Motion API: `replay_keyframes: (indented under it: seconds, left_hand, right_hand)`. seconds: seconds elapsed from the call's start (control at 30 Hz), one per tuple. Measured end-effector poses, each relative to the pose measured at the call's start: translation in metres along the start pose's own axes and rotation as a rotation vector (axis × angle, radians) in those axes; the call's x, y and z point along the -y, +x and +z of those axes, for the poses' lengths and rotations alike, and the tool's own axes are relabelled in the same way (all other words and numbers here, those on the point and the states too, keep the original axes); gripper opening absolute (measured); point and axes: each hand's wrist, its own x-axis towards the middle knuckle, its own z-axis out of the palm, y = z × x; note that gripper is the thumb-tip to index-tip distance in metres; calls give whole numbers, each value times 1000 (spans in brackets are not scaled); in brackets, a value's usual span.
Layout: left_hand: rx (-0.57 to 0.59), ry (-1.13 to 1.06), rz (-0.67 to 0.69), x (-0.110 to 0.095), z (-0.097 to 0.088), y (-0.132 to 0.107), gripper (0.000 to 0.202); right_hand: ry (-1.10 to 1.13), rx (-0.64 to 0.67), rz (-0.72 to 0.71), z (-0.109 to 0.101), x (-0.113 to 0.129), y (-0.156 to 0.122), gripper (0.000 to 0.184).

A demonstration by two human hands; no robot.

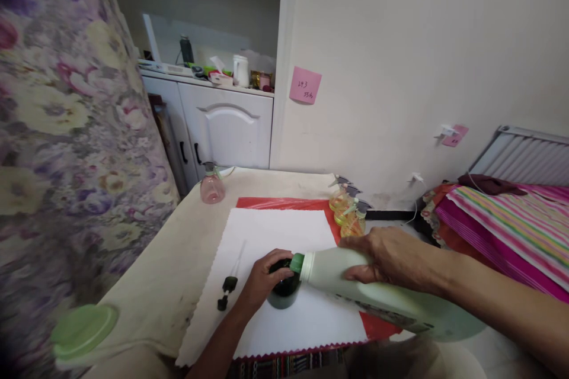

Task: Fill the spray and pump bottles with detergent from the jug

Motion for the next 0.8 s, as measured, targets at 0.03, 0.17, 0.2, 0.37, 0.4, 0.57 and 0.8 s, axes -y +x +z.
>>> replay_keyframes:
  seconds: [0.03, 0.17, 0.2, 0.37, 0.4, 0.57, 0.8]
  left_hand:
    - [0, -1, 1, 0, 0, 0, 21]
    - [3, 0, -2, 2, 0, 0, 21]
    - [4, 1, -2, 2, 0, 0, 21]
    - [-1, 2, 1, 1, 0, -1, 20]
    - [-3, 3, 1, 1, 0, -1, 20]
    - [-5, 11, 0, 0, 0, 0, 20]
    - [-4, 14, 3, 0, 0, 0, 20]
  right_hand:
    - [-1, 2, 4, 0, 1, 0, 55]
    - [3, 10, 13, -2, 3, 1, 53]
    - [2, 13, 13, -2, 3, 1, 53]
    - [11, 13, 4, -2, 2, 1, 54]
    - [12, 11, 3, -2, 2, 1, 54]
    - [-1, 10, 4, 0, 0, 0, 55]
    - [-6, 1, 3, -2, 2, 0, 54]
